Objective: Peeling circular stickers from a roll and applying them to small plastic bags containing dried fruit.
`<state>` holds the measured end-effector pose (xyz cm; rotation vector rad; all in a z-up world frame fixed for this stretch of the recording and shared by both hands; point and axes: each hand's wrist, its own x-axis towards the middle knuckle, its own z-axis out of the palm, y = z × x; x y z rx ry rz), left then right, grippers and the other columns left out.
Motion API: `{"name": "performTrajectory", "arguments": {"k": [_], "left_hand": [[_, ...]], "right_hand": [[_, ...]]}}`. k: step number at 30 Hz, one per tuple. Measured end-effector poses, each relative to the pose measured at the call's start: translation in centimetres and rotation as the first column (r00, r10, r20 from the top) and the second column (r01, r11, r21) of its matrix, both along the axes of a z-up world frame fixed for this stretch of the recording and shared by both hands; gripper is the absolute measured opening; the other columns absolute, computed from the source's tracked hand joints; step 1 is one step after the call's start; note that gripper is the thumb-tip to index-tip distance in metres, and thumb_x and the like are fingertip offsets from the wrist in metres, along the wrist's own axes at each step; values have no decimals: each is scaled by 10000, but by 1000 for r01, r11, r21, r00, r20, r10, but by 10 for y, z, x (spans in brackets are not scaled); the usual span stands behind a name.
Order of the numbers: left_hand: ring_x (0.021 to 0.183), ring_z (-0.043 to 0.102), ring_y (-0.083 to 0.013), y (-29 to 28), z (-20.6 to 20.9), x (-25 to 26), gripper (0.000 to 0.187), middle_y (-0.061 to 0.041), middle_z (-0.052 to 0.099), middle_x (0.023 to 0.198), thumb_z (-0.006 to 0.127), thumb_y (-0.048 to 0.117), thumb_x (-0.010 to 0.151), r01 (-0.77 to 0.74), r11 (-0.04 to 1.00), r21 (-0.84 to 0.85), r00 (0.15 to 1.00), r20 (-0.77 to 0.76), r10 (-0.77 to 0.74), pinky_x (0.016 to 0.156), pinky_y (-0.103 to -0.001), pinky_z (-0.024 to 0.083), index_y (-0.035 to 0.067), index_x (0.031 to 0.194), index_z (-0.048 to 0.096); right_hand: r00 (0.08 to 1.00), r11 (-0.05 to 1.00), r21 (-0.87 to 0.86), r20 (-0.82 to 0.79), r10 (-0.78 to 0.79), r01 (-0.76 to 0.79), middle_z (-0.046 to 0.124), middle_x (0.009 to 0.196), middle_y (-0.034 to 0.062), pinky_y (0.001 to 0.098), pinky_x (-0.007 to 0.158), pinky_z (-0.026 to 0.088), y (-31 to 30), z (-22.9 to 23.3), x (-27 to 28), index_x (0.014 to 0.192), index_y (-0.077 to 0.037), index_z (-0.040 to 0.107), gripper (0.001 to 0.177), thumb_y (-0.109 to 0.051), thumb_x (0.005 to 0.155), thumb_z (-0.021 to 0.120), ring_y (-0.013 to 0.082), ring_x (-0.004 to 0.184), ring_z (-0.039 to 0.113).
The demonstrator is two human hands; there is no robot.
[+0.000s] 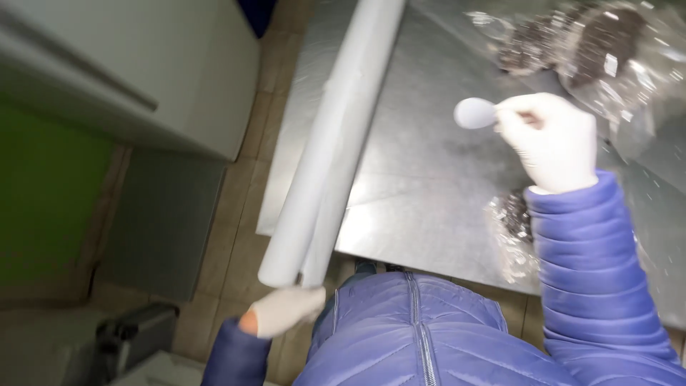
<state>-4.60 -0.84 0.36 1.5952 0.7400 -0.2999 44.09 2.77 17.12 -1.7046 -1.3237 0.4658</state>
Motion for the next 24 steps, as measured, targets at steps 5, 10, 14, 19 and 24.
{"name": "performTrajectory", "arguments": {"k": [5,10,14,19,24], "left_hand": [[913,726,-192,37,121,13,401,-74,790,958,466,308,1074,192,976,-104,890,-400,-218,876,-307,557,50,1057,773],[972,681,-213,112,155,17,304,-126,734,1012,547,258,1038,-180,984,0,935,-312,171,944,-345,567,60,1166,740],[1132,711,-218,110,204,159,400,-120,763,1207,578,216,928,-196,869,454,976,3,219,980,-352,514,32,1267,683],[1151,684,-354,58,189,317,457,-223,716,1218,640,297,945,196,767,611,881,234,-411,985,-406,523,-15,1279,654],[1332,515,-379,-58,128,435,635,-211,583,1343,750,506,803,356,355,865,768,-54,-638,1047,-511,433,-6,1157,625]], "right_hand": [[935,939,47,-125,-333,341,725,967,84,221,780,546,-86,27,49,1069,19,714,82,-47,1021,701,105,867,696],[758,765,125,-307,-576,632,713,938,32,184,721,538,-170,-5,105,1037,-26,687,39,-47,1007,675,63,800,668],[708,717,140,-368,-603,683,722,961,79,209,780,538,-232,-40,117,1059,40,708,52,46,1081,661,92,823,679],[584,636,70,-481,-654,769,721,987,58,208,802,535,-273,-51,116,1085,10,707,44,26,1070,670,86,846,663],[499,554,57,-517,-695,831,710,961,42,207,789,535,-310,-60,120,1095,7,715,85,36,1030,667,76,834,660]]}}
